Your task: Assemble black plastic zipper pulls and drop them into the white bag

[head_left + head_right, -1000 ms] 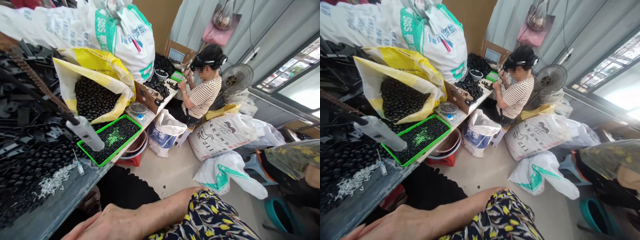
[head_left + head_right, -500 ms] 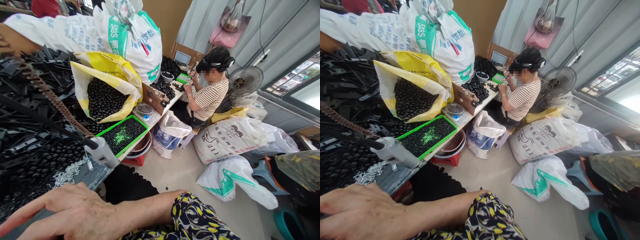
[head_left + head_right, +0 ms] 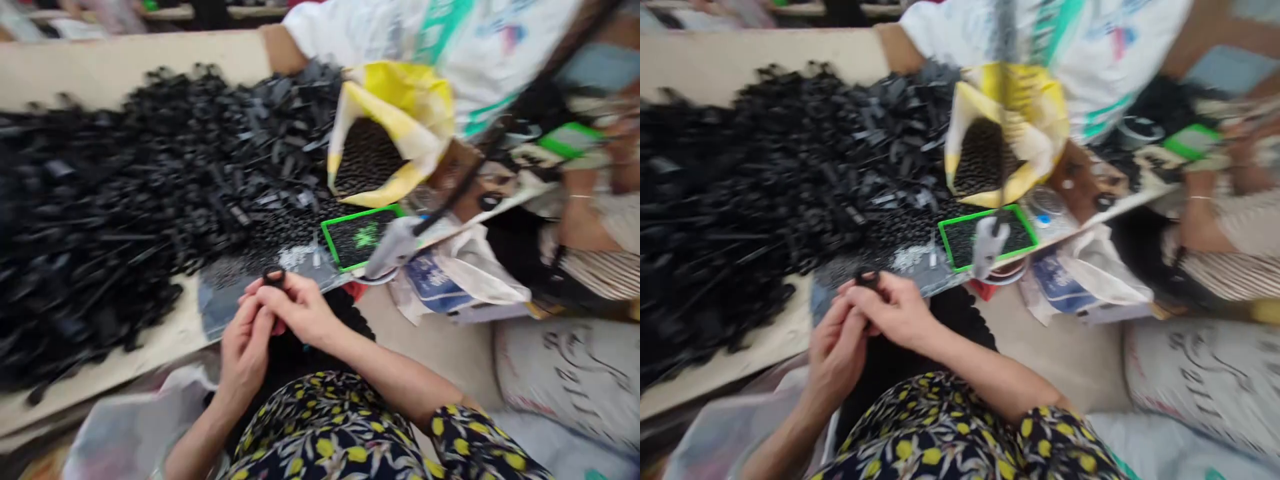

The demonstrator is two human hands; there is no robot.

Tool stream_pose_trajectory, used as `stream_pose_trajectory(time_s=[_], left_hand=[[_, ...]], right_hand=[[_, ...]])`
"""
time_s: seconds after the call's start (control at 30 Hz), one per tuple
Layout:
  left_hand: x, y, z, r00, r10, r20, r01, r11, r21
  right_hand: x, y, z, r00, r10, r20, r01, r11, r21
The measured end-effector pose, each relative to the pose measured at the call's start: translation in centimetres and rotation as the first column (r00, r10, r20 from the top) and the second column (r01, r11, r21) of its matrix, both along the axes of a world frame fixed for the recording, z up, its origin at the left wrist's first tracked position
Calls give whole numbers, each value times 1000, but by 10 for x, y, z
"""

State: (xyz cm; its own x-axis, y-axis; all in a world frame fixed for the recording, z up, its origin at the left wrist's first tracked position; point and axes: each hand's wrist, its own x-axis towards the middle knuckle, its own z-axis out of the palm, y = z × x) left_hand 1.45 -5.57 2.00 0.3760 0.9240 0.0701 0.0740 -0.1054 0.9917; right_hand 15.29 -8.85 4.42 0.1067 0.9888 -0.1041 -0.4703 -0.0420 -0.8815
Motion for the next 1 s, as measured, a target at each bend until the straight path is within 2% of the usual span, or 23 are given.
stream_pose_trajectory(time_s=[0.07,0.13,0.2,0.33,0.43,0.5,0.57,0.6,0.63,0.67,0.7,0.73,0.77,0.8,0.83,0.87,0.9,1.0], left_hand=[[1,4,-7,985,107,132,-85,984,-158],[-4,5,-15,941,229,251,-158,949,-272],[-13,2,-24,911,288,296,-194,930,-311],[-30,-8,-48,934,313,175,-276,938,-208],[-36,-4,-62,940,329,88,-322,943,-87],[-39,6,-67,955,291,49,-290,957,-20],[-45,18,-71,962,273,20,-273,962,19],[-49,23,-72,956,294,18,-294,955,34],[-53,28,-73,942,335,26,-336,940,54],[-57,31,-72,918,395,45,-398,914,85],[-60,34,-71,890,452,61,-456,879,137],[-62,36,-69,872,487,60,-487,847,213],[-62,38,-66,872,489,31,-474,825,308],[-60,40,-64,888,458,-31,-408,817,407],[-56,43,-62,906,406,-118,-302,817,492],[-51,46,-61,912,349,-215,-183,816,549],[-45,50,-63,904,300,-303,-75,811,580],[-28,63,-73,832,241,-500,120,802,586]], right_hand=[[-7,8,-13,996,85,-5,-85,993,82],[-18,10,-28,994,107,-31,-101,985,139],[-30,8,-43,996,70,-64,-66,996,59],[-47,8,-60,995,93,-45,-99,978,-181],[-48,16,-62,977,209,-36,-212,956,-203],[-43,24,-64,967,250,-48,-254,944,-209],[-33,35,-68,975,219,26,-209,956,-206],[-27,41,-70,973,183,143,-156,971,-179],[-21,47,-73,937,145,318,-110,986,-126],[-14,53,-76,843,105,528,-89,994,-55],[-7,59,-79,680,61,731,-107,994,17],[0,63,-82,469,9,883,-156,985,73],[6,66,-84,257,-37,966,-220,971,96],[11,68,-86,90,-71,993,-277,956,93],[16,70,-86,-15,-89,996,-319,944,80],[22,71,-86,-62,-98,993,-340,938,71],[28,74,-85,-68,-107,992,-339,938,77],[49,92,-76,-2,-172,985,-222,961,167]])
